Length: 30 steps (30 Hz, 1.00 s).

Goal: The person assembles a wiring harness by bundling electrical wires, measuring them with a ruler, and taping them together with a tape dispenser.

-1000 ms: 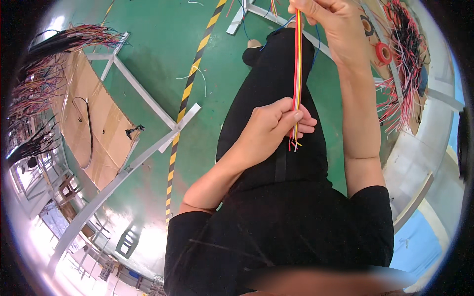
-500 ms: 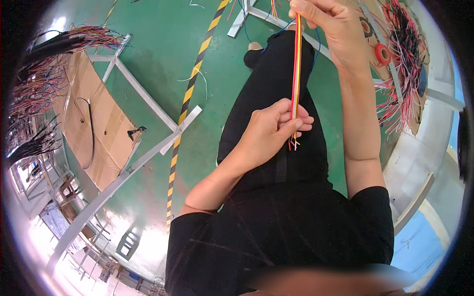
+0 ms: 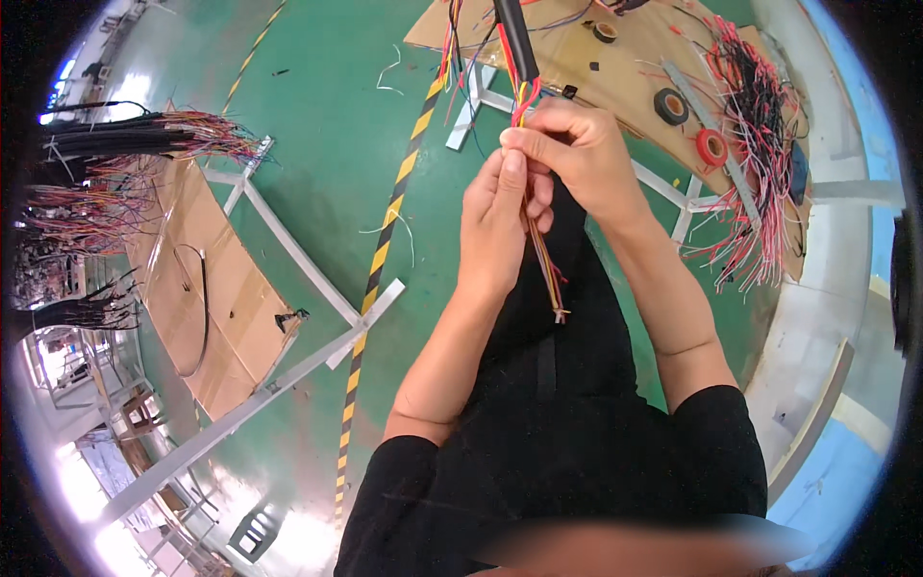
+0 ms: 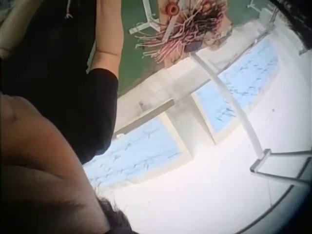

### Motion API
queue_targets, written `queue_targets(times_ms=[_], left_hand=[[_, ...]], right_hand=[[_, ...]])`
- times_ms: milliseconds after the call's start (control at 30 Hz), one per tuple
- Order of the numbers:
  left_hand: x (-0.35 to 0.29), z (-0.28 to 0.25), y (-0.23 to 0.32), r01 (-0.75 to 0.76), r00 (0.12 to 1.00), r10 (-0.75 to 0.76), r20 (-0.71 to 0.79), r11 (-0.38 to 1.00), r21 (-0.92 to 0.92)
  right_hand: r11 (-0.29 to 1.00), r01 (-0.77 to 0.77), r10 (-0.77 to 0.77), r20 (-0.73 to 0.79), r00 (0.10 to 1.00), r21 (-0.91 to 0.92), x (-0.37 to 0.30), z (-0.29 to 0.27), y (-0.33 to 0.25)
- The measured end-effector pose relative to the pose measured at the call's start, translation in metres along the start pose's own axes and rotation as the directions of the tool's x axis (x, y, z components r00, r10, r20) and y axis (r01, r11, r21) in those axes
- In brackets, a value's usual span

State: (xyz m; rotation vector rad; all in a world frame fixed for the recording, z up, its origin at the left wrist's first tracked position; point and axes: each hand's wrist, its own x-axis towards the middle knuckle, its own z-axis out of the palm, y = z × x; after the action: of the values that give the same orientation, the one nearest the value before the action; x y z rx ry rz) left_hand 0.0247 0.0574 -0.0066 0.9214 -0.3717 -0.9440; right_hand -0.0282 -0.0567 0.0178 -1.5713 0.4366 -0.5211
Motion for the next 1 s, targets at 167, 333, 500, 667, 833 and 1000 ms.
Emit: queue_targets(times_ms=[167, 333, 500, 667, 833, 1000], left_hand=[[-0.003, -0.008, -0.003, -0.002, 1.0, 0.002, 0.01, 0.998, -0.057], [-0.006, 0.002, -0.009, -0.073, 0.994, 0.059, -0.089, 0.984, -0.165], [-0.007, 0.005, -0.012, -0.166, 0.981, 0.164, -0.102, 0.986, -0.012], [-0.003, 0.002, -0.011, -0.21, 0.96, 0.232, -0.156, 0.967, 0.146], [0.001, -0.005, 0.0, -0.213, 0.943, 0.275, -0.189, 0.931, 0.295], [0.004, -0.004, 0.003, -0.162, 0.962, 0.217, -0.164, 0.943, 0.292]], right_hand=[[0.995, 0.1, -0.101, -0.03, 0.994, -0.026, -0.004, 0.002, 0.006], [0.978, -0.014, 0.026, -0.053, 0.998, 0.209, -0.017, 0.008, -0.001], [0.951, -0.074, 0.095, -0.057, 0.994, 0.3, -0.018, 0.008, 0.0], [0.946, -0.167, 0.136, 0.126, 0.983, 0.277, -0.018, -0.022, -0.001], [0.839, -0.075, -0.084, -0.265, 0.961, -0.539, -0.017, -0.134, 0.037], [0.279, -0.095, -0.25, -0.168, 0.954, -0.956, -0.013, -0.24, 0.106]])
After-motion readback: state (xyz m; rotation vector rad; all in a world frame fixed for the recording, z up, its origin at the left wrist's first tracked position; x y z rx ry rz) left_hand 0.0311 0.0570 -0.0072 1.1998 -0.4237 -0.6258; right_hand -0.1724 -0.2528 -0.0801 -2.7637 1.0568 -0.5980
